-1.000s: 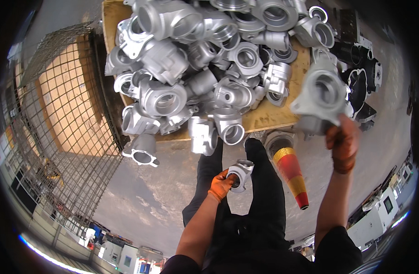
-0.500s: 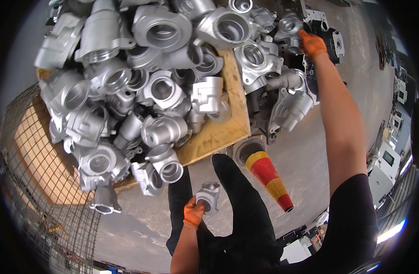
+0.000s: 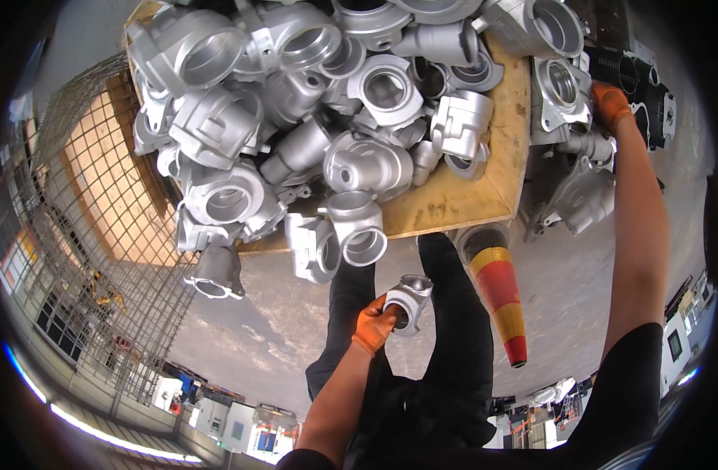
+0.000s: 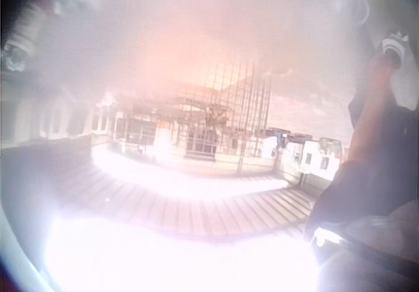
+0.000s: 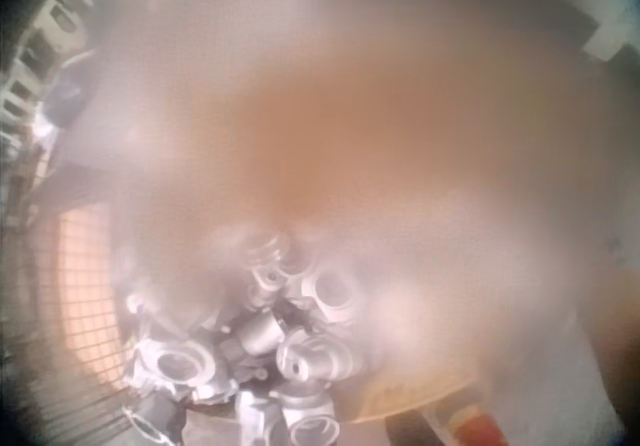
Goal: The person secures a cylindrical metal part in a CNC machine vise using a wrench, then closes the machine door. Afterwards, the person walks to a crate and repeatedly picks up and places metal castings, sorting them by hand.
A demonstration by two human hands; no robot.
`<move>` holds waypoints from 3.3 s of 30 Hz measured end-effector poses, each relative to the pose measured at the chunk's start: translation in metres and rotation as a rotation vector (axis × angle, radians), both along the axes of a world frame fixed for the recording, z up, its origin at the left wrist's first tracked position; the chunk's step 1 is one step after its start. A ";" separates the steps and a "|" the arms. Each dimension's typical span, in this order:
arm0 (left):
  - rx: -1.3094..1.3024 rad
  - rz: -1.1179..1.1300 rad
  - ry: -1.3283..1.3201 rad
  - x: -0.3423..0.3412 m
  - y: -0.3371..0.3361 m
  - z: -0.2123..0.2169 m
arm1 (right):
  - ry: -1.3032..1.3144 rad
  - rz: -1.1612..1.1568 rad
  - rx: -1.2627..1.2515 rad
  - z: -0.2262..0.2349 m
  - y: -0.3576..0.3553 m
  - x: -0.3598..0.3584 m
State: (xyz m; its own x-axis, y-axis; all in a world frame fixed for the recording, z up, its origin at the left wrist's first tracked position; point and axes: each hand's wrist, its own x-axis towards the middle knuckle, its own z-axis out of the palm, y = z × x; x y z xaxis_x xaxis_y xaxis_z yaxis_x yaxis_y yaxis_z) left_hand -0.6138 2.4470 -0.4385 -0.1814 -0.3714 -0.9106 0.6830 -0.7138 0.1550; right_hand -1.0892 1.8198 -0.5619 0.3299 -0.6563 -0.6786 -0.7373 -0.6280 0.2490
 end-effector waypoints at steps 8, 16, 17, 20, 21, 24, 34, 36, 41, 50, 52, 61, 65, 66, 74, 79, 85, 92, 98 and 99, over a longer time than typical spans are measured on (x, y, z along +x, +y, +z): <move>0.063 -0.008 0.018 0.007 0.030 -0.020 | -1.227 -1.001 -0.405 0.164 0.110 0.200; 0.086 0.218 0.215 0.026 0.022 -0.006 | -0.607 -0.276 0.186 0.148 0.258 0.448; 0.026 0.226 0.231 0.031 0.028 -0.008 | -0.515 -0.287 0.238 0.145 0.252 0.464; 0.003 0.212 0.264 0.047 0.045 -0.015 | -0.553 -0.322 0.321 0.122 0.251 0.465; 0.012 0.199 0.263 0.052 0.041 -0.014 | -0.617 -0.331 0.339 0.121 0.252 0.456; 0.011 0.146 0.245 0.071 0.010 0.008 | -0.795 -0.386 0.051 0.147 0.257 0.410; -0.786 -0.302 -0.491 0.108 -0.110 0.118 | -1.983 -1.587 0.807 0.201 0.319 0.287; -0.862 -0.336 -0.496 0.111 -0.127 0.134 | -2.187 -1.589 0.903 0.204 0.329 0.307; -0.899 -0.402 -0.417 0.112 -0.153 0.167 | -2.360 -1.659 1.031 0.203 0.358 0.325; -1.116 -0.529 -0.532 0.102 -0.194 0.204 | -2.362 -1.538 0.954 0.199 0.379 0.321; -1.095 -0.491 -0.527 0.095 -0.194 0.206 | -2.081 -1.394 0.636 0.198 0.381 0.318; -0.858 -0.349 -0.255 0.091 -0.148 0.174 | -2.152 -1.794 0.764 0.163 0.377 0.261; -0.430 -0.366 -0.120 0.091 -0.112 0.156 | -1.917 -1.836 0.257 0.183 0.358 0.246; -0.373 -0.343 -0.089 0.091 -0.106 0.152 | -1.813 -1.805 0.132 0.196 0.349 0.246; -0.176 -0.317 -0.058 0.090 -0.017 0.085 | -1.363 -1.591 -0.279 0.224 0.284 0.198; -0.056 0.000 0.165 0.092 0.016 0.056 | -1.410 -1.507 -0.394 0.236 0.217 0.213; -0.098 0.004 -0.082 0.071 0.015 0.061 | -0.944 -1.373 -0.499 0.249 0.140 0.236; 0.024 0.070 -0.049 0.067 0.037 0.040 | -0.620 -1.114 -0.449 0.251 0.127 0.233; -0.013 0.081 -0.030 0.067 0.040 0.036 | -0.633 -1.090 -0.317 0.234 0.119 0.229; -0.024 0.050 -0.057 0.066 0.041 0.036 | -0.641 -1.064 -0.271 0.233 0.115 0.228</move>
